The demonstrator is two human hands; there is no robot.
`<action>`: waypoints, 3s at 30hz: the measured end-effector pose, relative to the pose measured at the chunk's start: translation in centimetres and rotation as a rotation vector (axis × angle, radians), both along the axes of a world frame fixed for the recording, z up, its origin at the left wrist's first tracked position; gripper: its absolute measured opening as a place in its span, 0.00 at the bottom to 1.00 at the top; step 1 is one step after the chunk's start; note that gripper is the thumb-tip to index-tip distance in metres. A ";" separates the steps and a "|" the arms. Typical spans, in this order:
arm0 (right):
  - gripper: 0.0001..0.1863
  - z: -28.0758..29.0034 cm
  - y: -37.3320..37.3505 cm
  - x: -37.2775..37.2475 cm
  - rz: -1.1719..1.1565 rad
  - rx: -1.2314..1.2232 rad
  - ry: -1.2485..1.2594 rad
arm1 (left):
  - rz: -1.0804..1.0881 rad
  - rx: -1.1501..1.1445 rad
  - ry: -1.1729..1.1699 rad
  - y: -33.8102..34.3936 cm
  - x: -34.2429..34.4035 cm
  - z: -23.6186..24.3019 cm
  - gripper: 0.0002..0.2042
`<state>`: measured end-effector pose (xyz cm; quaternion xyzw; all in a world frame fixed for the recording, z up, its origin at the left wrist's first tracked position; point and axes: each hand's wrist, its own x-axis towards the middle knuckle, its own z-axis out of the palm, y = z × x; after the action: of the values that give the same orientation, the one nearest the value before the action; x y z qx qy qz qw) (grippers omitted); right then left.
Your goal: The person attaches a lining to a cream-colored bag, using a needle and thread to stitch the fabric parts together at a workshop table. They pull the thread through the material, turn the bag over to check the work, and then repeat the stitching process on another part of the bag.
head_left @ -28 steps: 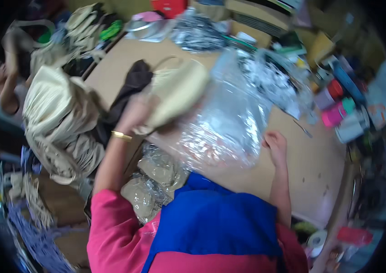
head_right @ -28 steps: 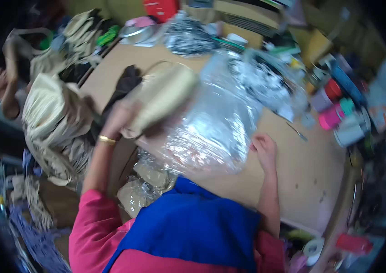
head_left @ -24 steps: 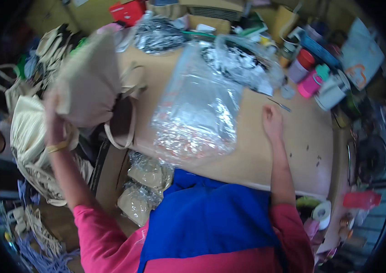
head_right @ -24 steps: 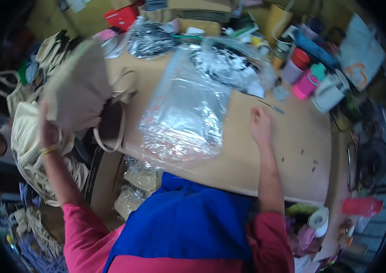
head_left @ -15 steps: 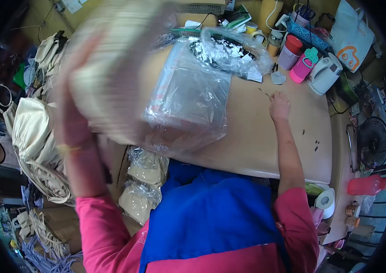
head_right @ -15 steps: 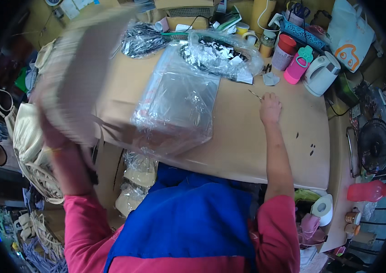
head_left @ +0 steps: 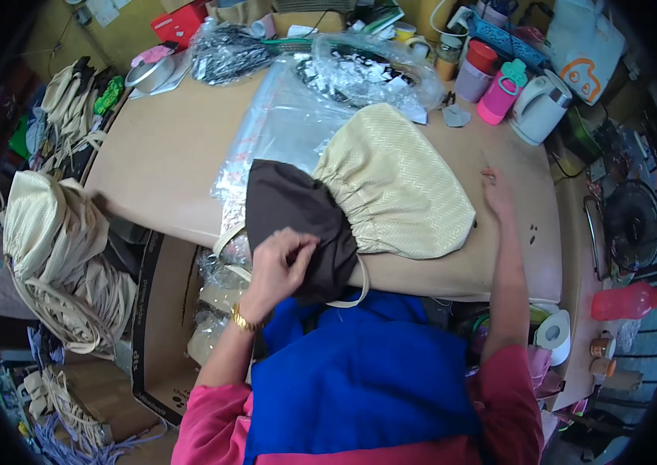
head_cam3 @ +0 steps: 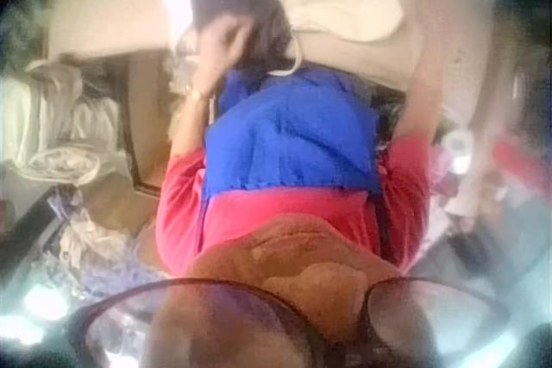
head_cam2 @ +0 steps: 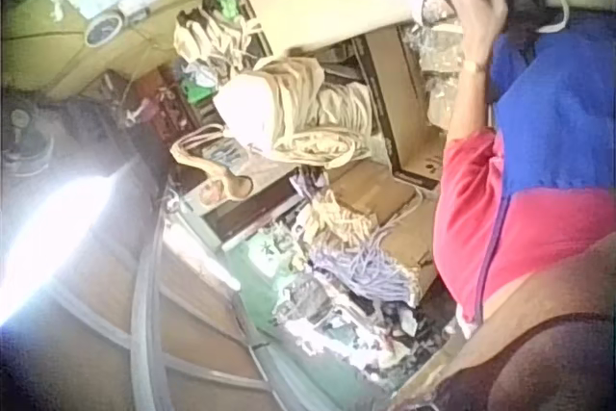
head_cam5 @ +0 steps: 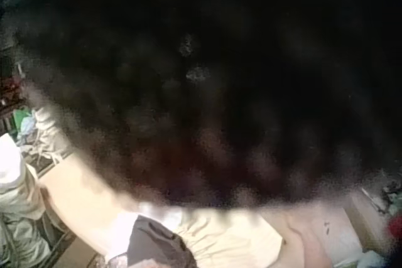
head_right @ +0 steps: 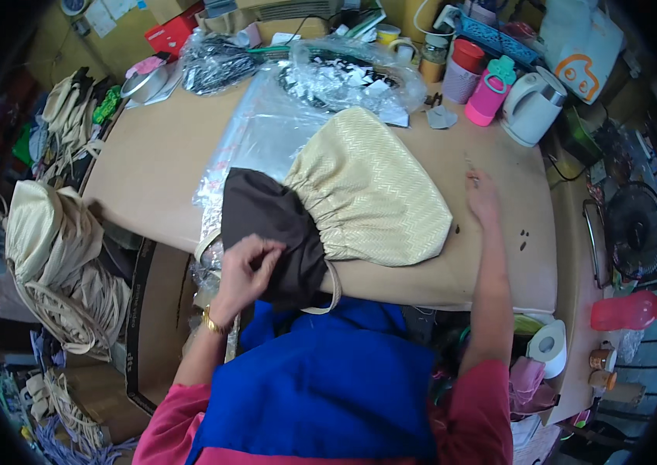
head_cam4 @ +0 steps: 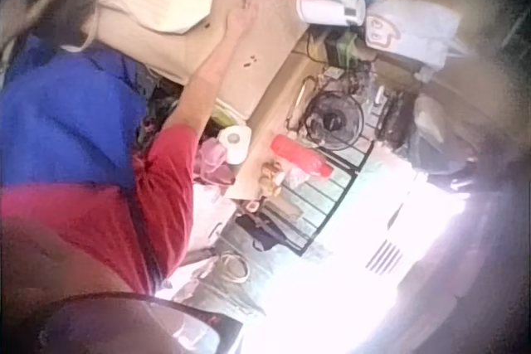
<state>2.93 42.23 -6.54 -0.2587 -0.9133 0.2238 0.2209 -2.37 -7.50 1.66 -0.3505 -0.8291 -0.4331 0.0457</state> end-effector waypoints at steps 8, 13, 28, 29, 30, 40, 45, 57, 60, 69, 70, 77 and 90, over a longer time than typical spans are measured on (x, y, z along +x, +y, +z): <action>0.13 1.4 0.6 -7.0 0.088 -0.024 -0.188 | 0.120 0.033 0.370 1.1 0.8 0.0 0.23; 0.14 1.5 -1.6 -8.2 -0.034 0.064 -0.165 | 0.377 -0.302 -0.103 -0.5 -3.6 -1.3 0.30; 0.15 2.4 3.0 -20.4 -0.090 0.093 0.045 | 0.411 -0.016 -0.129 -4.4 -3.2 -1.5 0.20; 0.15 2.7 2.5 -22.0 -0.091 0.118 -0.026 | 0.438 -0.217 -0.090 -4.5 -3.8 -1.8 0.20; 0.16 2.2 2.9 -23.5 -0.128 0.185 -0.077 | 0.463 -0.424 -0.050 -4.8 -4.4 -2.0 0.19; 0.19 2.2 4.6 -28.6 0.179 0.419 -0.742 | 0.528 0.450 -0.377 -11.5 -6.1 -2.5 0.05; 0.15 1.0 14.3 -27.4 0.233 0.606 -0.788 | 0.604 0.129 0.193 -5.3 -5.8 1.5 0.07; 0.15 7.6 4.8 -18.7 0.216 -0.863 0.415 | 0.142 0.361 -0.453 1.3 -5.1 -3.1 0.05; 0.12 9.8 1.8 -17.8 0.206 -0.876 0.622 | 0.163 0.304 -0.480 -1.0 -4.4 -1.5 0.07; 0.10 11.3 -7.6 -5.6 0.113 -0.478 0.425 | 0.619 0.549 -0.115 -14.2 -5.4 -0.1 0.11; 0.11 11.4 -10.9 -4.5 0.101 -0.586 0.369 | 0.620 0.453 -0.086 -13.4 -5.5 0.1 0.10; 0.07 4.0 -25.5 -3.1 0.589 -0.510 0.281 | 0.232 -0.476 0.153 -2.2 -7.7 -0.5 0.15; 0.25 7.6 -21.7 -17.0 1.126 -0.014 -0.118 | -0.248 -0.116 0.035 -1.7 1.9 9.5 0.09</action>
<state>-14.09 20.57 1.04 0.2550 -0.9196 0.2985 0.0143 -0.49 -9.19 11.17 -0.4599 -0.8021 -0.3806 -0.0142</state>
